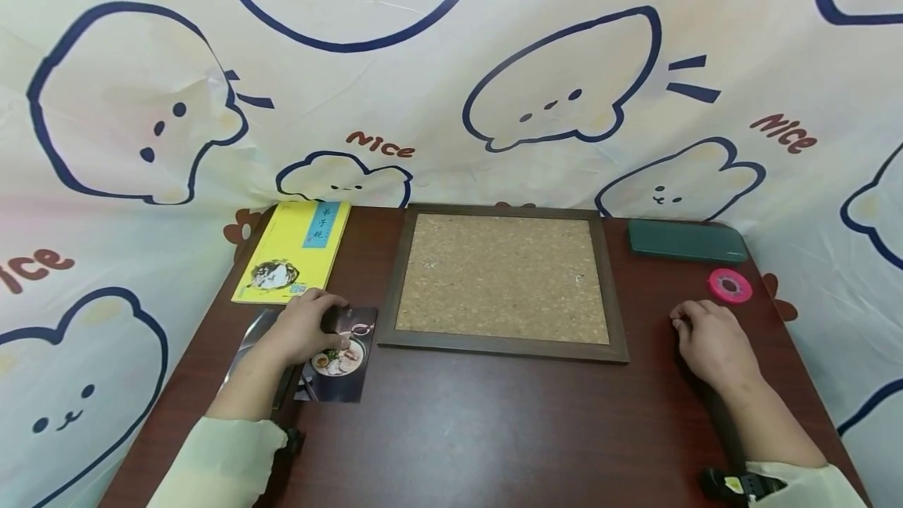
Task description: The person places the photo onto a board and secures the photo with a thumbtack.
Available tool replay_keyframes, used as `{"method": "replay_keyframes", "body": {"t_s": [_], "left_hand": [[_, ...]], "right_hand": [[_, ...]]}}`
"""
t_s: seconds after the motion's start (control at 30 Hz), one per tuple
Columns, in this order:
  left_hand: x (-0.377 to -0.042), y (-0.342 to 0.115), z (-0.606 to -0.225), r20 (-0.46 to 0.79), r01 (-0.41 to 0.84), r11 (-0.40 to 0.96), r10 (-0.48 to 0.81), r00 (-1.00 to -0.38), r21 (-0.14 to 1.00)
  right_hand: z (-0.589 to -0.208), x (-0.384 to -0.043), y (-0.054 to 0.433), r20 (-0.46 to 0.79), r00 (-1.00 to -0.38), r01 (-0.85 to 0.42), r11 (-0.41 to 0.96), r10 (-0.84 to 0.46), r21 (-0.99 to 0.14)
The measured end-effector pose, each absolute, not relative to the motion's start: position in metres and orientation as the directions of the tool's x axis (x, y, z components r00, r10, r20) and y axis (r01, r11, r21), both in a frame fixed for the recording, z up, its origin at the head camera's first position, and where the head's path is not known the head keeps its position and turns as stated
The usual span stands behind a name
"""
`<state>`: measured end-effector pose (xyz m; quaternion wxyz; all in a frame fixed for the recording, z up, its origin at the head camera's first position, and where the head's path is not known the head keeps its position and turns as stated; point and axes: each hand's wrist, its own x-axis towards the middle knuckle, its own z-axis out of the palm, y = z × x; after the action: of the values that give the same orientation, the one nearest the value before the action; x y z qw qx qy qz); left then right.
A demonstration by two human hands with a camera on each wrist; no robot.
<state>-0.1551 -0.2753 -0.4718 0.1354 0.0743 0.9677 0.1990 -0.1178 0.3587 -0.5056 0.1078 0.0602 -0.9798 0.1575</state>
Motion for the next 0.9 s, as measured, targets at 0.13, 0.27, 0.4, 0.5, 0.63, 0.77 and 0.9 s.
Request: {"method": "replay_keyframes", "body": {"t_s": [0.13,0.27,0.4,0.5,0.63,0.77,0.9], "left_hand": [[-0.154,-0.275,-0.473,-0.230,0.073,0.905,0.183,-0.956,0.419],[-0.155,-0.274,-0.477,-0.234,0.057,0.900,0.173,-0.957,0.433],[-0.155,-0.274,-0.479,-0.254,0.022,0.888,0.155,-0.955,0.460],[-0.155,-0.274,-0.480,-0.272,-0.009,0.878,0.138,-0.952,0.478],[-0.156,-0.275,-0.480,-0.284,-0.037,0.867,0.122,-0.951,0.497],[-0.157,-0.275,-0.480,-0.290,-0.045,0.860,0.122,-0.949,0.508],[-0.158,-0.276,-0.481,-0.284,-0.037,0.861,0.126,-0.951,0.507]], "right_hand": [[-0.504,-0.118,0.357,0.227,-0.971,-0.146,0.943,-0.078,-0.299],[-0.504,-0.119,0.354,0.210,-0.975,-0.135,0.941,-0.071,-0.310],[-0.505,-0.119,0.352,0.203,-0.976,-0.135,0.940,-0.073,-0.312],[-0.505,-0.119,0.351,0.210,-0.975,-0.138,0.940,-0.074,-0.312],[-0.505,-0.118,0.351,0.222,-0.972,-0.144,0.939,-0.075,-0.313],[-0.504,-0.118,0.349,0.231,-0.970,-0.145,0.938,-0.072,-0.314],[-0.504,-0.119,0.347,0.233,-0.970,-0.145,0.936,-0.070,-0.321]]}}
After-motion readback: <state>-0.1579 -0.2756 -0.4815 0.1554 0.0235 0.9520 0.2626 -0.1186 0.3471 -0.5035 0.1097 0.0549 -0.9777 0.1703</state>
